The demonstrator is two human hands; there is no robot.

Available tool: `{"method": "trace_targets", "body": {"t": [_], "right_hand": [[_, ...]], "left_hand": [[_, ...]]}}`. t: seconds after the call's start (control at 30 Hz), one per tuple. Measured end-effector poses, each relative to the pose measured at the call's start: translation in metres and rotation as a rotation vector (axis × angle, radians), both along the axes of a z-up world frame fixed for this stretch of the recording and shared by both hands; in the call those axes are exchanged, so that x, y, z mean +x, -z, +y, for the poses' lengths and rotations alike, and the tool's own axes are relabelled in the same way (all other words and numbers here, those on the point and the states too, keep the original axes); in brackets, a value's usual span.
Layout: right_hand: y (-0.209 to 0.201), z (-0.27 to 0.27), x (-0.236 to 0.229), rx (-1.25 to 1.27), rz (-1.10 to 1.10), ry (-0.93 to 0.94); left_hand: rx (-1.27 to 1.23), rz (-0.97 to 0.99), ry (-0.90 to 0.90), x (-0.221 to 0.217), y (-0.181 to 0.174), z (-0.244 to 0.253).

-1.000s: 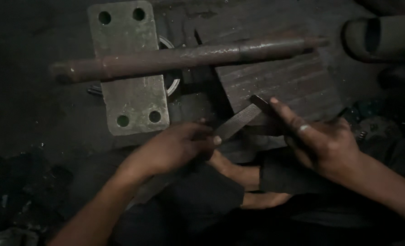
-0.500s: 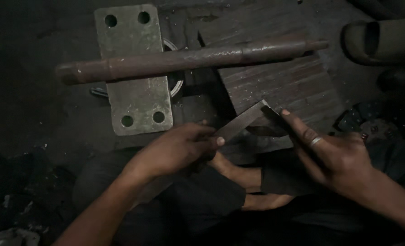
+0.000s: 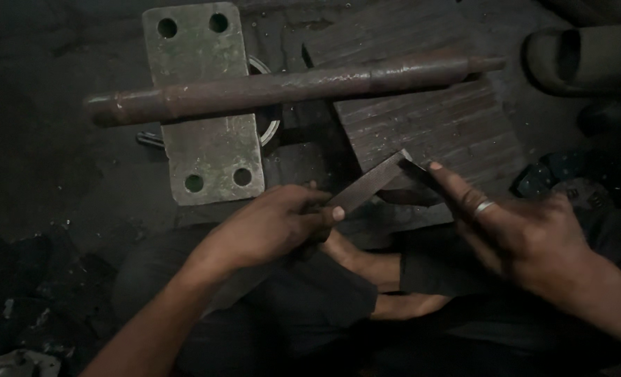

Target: The person uses a metal file to smooth the edges of a small metal blade. They hold the blade in one hand and file it with the other, occasionally adjusting the blade's position to work on different edges.

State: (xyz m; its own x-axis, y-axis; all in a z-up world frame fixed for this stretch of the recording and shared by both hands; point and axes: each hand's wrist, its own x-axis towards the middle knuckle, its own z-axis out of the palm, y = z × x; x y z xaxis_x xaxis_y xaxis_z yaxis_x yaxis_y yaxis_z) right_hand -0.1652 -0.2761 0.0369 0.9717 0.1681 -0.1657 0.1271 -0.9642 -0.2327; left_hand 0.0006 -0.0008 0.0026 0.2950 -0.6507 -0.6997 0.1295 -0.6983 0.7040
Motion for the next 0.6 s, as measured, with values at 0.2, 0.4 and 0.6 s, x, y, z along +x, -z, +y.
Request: {"method": "trace_targets", "body": {"t": [0.2,0.4,0.6], "right_hand": [[0.002,-0.011,0.001,-0.278,0.218,-0.049],[0.003,-0.028,0.009,-0.230,0.065,-0.210],[-0.001,-0.026,0.004,-0.236,0.052,-0.226]], "left_hand": [[-0.044,-0.005,-0.015,0.002,-0.013,-0.002],[-0.040,-0.019,-0.008,0.002,-0.011,-0.001],[-0.066,0.041,-0.051,-0.001,-0.003,-0.003]]}}
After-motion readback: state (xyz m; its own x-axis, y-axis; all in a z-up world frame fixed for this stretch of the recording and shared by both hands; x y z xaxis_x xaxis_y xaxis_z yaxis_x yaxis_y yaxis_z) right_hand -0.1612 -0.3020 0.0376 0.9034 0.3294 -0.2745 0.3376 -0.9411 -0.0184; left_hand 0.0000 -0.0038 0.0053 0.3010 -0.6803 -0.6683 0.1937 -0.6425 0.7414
